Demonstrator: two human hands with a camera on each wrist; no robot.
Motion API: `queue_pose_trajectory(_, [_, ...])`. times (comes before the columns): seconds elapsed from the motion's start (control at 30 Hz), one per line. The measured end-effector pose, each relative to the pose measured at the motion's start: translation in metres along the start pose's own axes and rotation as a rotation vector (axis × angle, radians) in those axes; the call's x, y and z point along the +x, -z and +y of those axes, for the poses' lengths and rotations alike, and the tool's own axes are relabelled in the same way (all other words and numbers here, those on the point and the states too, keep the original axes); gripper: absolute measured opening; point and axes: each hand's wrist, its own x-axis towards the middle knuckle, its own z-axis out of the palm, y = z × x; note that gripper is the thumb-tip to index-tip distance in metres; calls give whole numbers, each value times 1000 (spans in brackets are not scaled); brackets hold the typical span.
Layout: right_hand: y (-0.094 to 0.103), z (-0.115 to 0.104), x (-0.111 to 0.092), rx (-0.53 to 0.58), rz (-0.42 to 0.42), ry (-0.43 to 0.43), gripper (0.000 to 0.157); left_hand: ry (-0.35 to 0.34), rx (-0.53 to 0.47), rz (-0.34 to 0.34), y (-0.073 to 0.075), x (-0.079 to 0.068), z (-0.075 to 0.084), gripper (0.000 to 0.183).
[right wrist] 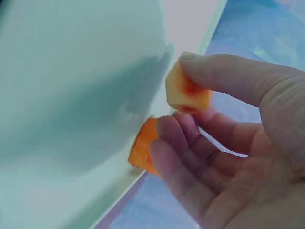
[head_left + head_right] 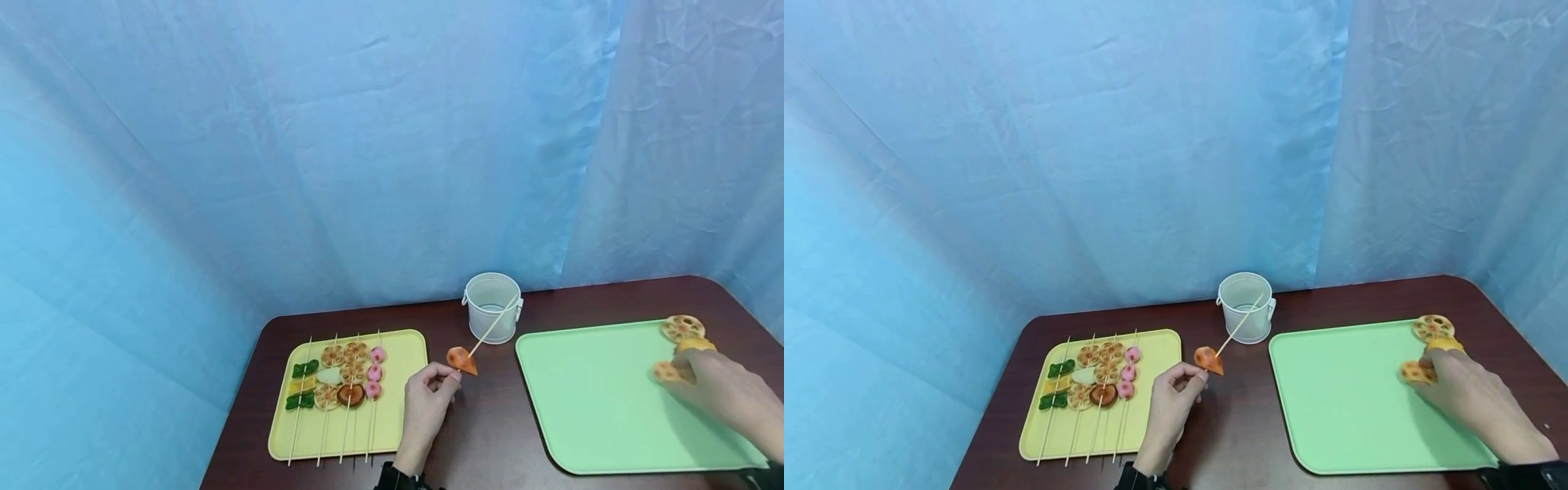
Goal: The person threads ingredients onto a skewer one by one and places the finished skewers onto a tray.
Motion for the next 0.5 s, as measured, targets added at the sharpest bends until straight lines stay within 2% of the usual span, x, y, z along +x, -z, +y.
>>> queue_pose_trajectory(0.1, [2,-9,4,75,54,16,41,-1,-3,0,0,0,-1,7])
queue_pose_trajectory(0.13, [2,-13,5,108,64,11,46,-5,-3,0,0,0,-1,7])
queue_pose_trajectory(0.23, [3,-31,7,224,89,-9,72,7,2,1,0,0,-2,6])
queue_pose_trajectory(0.27, [2,-37,7,265,108,-13,75,12,5,1,0,0,-5,6])
queue_pose_trajectory(0.33, [2,-49,6,342,142,-5,74,21,9,3,-2,2,-12,6])
queue_pose_trajectory(0.43, [4,-63,6,471,145,-7,72,30,7,4,-5,5,-26,6])
queue_pose_trajectory(0.5, [5,-69,6,618,123,-12,67,34,5,1,-6,7,-33,6])
